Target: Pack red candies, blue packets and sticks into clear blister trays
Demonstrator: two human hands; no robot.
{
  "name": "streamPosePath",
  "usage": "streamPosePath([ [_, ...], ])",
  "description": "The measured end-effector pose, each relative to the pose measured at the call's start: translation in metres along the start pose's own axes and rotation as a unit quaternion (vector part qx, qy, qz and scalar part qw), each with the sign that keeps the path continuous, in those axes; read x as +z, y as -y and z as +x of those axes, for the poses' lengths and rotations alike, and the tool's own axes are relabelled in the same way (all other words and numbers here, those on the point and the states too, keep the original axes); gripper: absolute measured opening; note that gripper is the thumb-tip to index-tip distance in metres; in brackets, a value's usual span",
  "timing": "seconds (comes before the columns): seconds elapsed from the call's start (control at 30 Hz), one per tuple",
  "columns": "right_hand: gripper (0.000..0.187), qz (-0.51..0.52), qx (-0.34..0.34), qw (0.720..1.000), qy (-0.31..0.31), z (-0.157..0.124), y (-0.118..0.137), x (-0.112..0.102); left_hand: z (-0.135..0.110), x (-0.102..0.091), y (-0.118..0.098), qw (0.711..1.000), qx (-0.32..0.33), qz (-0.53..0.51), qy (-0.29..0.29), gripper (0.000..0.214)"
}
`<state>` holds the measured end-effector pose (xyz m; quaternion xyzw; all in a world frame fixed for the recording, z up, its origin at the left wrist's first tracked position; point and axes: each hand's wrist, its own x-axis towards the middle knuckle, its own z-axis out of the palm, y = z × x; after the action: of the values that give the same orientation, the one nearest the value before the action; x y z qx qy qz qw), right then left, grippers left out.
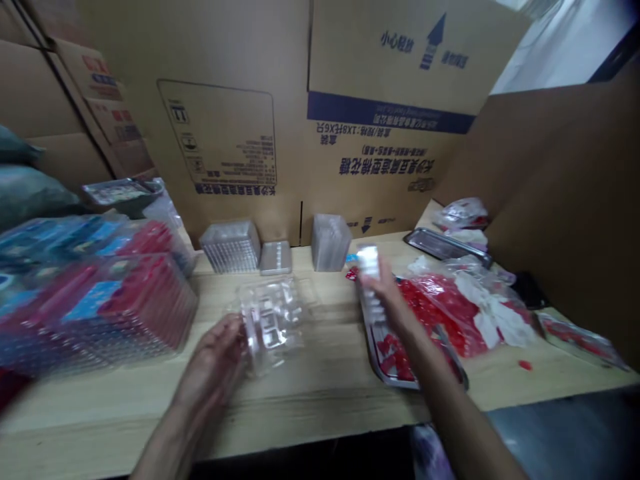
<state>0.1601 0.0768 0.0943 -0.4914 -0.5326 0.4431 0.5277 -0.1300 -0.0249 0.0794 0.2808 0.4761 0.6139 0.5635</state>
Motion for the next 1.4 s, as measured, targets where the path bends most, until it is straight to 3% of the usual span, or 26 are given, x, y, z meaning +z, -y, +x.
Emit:
streamPosePath([
  [0.03, 0.092, -0.129, -0.027, 0.990, -0.046, 0.026, 0.002, -0.021, 0.001, -0.014, -0.010, 1.000, 0.003, 0.003, -0.014, 0.043],
  [0.1, 0.096, -0.381, -0.008, 0.916, -0.127, 0.075, -0.001, -0.058, -0.004, -0.042, -0.025, 0.999, 0.011, 0.006, -0.051, 0.039],
  [0.17, 0.094, -0.534, 0.050, 0.838, -0.099, 0.113, -0.013, -0.083, -0.016, -0.069, -0.032, 0.996, 0.002, 0.000, -0.090, 0.031],
  [0.23, 0.083, -0.613, 0.103, 0.782, -0.046, 0.136, -0.025, -0.094, -0.032, -0.093, -0.032, 0.992, -0.027, -0.013, -0.119, 0.023],
  [0.33, 0.064, -0.647, 0.131, 0.751, 0.006, 0.143, -0.031, -0.085, -0.057, -0.122, -0.026, 0.985, -0.071, -0.024, -0.156, 0.019],
  [0.43, 0.060, -0.645, 0.076, 0.759, 0.034, 0.123, -0.022, -0.040, -0.073, -0.134, -0.021, 0.973, -0.084, -0.001, -0.213, 0.017],
  [0.57, 0.059, -0.596, -0.050, 0.786, 0.154, 0.059, -0.020, 0.069, -0.055, -0.130, -0.002, 0.963, -0.056, 0.078, -0.251, 0.015],
  [0.63, 0.067, -0.583, -0.091, 0.784, 0.194, 0.025, -0.031, 0.123, -0.037, -0.127, 0.013, 0.959, -0.022, 0.119, -0.255, 0.017],
  [0.7, 0.075, -0.592, -0.128, 0.769, 0.207, 0.000, -0.047, 0.161, -0.025, -0.127, 0.030, 0.932, 0.027, 0.214, -0.292, 0.023],
  [0.77, 0.078, -0.607, -0.121, 0.757, 0.208, -0.010, -0.063, 0.179, -0.025, -0.126, 0.046, 0.866, 0.099, 0.369, -0.323, 0.035],
  [0.83, 0.080, -0.619, -0.102, 0.750, 0.207, -0.008, -0.074, 0.181, -0.036, -0.123, 0.062, 0.785, 0.168, 0.530, -0.275, 0.049],
  [0.9, 0.080, -0.624, -0.090, 0.748, 0.207, -0.002, -0.078, 0.175, -0.049, -0.117, 0.075, 0.716, 0.202, 0.646, -0.170, 0.061],
  [0.97, 0.080, -0.624, -0.079, 0.748, 0.209, 0.007, -0.076, 0.166, -0.054, -0.111, 0.082, 0.666, 0.191, 0.717, -0.083, 0.066],
  [1.03, 0.081, -0.619, -0.066, 0.753, 0.216, 0.016, -0.073, 0.154, -0.048, -0.107, 0.083, 0.634, 0.170, 0.753, -0.049, 0.062],
  [1.13, 0.080, -0.592, -0.027, 0.776, 0.217, 0.033, -0.069, 0.129, -0.020, -0.108, 0.075, 0.622, 0.159, 0.766, -0.011, 0.055],
  [1.23, 0.076, -0.540, 0.037, 0.810, 0.227, 0.048, -0.070, 0.095, 0.013, -0.109, 0.064, 0.632, 0.169, 0.755, 0.048, 0.056],
  [1.4, 0.074, -0.471, 0.049, 0.853, 0.220, 0.051, -0.074, 0.062, 0.058, -0.087, 0.055, 0.657, 0.165, 0.734, 0.050, 0.062],
])
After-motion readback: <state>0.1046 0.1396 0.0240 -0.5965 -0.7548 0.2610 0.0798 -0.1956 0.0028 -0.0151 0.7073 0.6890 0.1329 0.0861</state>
